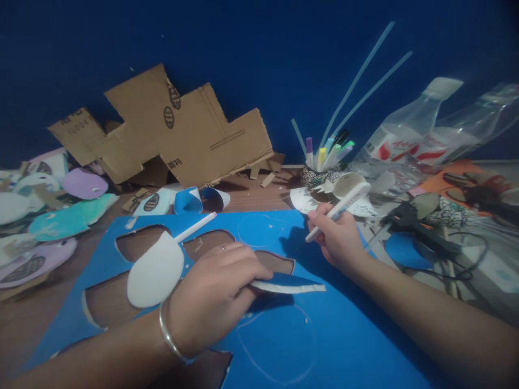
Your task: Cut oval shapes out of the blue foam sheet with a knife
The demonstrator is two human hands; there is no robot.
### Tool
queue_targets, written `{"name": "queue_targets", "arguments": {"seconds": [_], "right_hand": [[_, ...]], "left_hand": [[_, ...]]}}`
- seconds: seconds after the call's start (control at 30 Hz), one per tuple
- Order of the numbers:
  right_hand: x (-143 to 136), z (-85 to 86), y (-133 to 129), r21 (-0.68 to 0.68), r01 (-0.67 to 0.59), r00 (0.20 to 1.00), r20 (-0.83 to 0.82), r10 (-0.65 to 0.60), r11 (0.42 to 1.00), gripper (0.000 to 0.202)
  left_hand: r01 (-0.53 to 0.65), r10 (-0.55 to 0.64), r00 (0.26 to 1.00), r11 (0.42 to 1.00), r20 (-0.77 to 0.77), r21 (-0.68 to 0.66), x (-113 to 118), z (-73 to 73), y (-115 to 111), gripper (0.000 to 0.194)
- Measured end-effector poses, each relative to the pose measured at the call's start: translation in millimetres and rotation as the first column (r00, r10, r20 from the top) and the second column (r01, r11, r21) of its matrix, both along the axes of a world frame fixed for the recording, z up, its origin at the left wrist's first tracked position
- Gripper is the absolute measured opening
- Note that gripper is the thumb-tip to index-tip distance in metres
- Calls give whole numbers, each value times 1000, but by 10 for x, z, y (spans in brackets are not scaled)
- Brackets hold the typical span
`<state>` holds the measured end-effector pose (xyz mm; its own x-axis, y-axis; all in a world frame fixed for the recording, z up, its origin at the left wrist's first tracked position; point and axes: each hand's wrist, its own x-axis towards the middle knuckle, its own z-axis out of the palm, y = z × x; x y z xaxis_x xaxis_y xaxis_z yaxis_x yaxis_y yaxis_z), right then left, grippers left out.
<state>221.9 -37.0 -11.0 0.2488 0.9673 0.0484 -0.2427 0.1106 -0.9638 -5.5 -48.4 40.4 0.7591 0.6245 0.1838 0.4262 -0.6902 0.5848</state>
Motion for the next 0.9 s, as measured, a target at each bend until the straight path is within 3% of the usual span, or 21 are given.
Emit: {"name": "queue_targets", "arguments": {"seconds": [0.2, 0.37, 0.7, 0.8, 0.9], "right_hand": [[8, -19, 5, 15, -14, 999, 49, 13, 1000, 28], [14, -40, 3, 16, -16, 998, 60, 15, 1000, 28], [28, -44, -3, 30, -10, 985, 172, 5, 999, 31], [9, 26, -49, 121, 67, 911, 396, -110, 990, 23], [-27, 91, -104, 241, 94, 740, 632, -229, 966, 17]], "left_hand": [[12, -21, 995, 995, 93, 95, 3, -23, 42, 27], [24, -39, 994, 990, 106, 135, 1, -18, 50, 17], [-14, -40, 986, 949, 161, 316, -37, -72, 85, 15], [-8, -45, 988, 940, 147, 340, -44, -94, 101, 16], [-5, -59, 982, 941, 178, 337, -59, -116, 138, 18]]}}
